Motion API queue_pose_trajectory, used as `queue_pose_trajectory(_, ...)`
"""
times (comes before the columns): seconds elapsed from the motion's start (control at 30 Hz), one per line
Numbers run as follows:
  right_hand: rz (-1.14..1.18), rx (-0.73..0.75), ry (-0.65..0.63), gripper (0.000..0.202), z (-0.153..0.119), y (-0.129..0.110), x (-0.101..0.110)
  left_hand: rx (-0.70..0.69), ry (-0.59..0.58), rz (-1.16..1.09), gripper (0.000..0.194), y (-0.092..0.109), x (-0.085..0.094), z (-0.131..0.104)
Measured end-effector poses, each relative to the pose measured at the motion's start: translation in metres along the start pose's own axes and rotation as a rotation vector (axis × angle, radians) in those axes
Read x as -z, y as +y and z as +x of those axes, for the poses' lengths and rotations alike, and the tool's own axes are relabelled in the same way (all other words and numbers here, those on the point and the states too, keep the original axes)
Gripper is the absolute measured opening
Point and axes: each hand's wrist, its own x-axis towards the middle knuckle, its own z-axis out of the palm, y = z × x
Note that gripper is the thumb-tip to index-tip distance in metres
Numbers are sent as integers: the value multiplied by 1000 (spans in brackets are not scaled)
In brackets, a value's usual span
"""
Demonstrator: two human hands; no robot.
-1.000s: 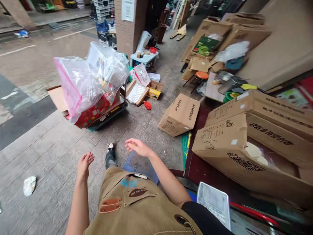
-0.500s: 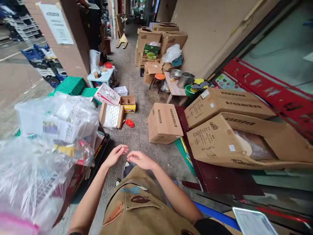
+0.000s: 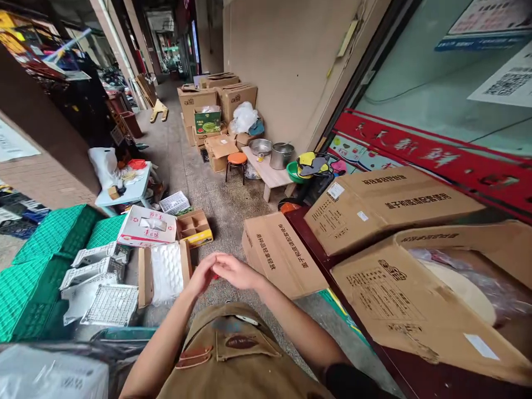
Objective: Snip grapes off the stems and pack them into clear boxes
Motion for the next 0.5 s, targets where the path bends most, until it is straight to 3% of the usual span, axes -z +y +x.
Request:
queue_pose_trajectory(0.1, -56, 26, 77, 24, 55, 1, 45, -58, 13, 0, 47, 22, 18, 76)
queue_pose_trajectory(0.23, -142, -21, 209, 28, 119, 46, 116, 1, 20, -18, 52, 14, 55, 188)
queue_pose_trajectory(0.37, -193, -249, 325, 31, 167, 113, 211, 184, 103, 157, 64, 10, 103, 310)
queue_pose_trajectory(0.5, -363, -546, 487, 32, 197, 147, 302, 283, 135, 240, 74, 45, 144, 426)
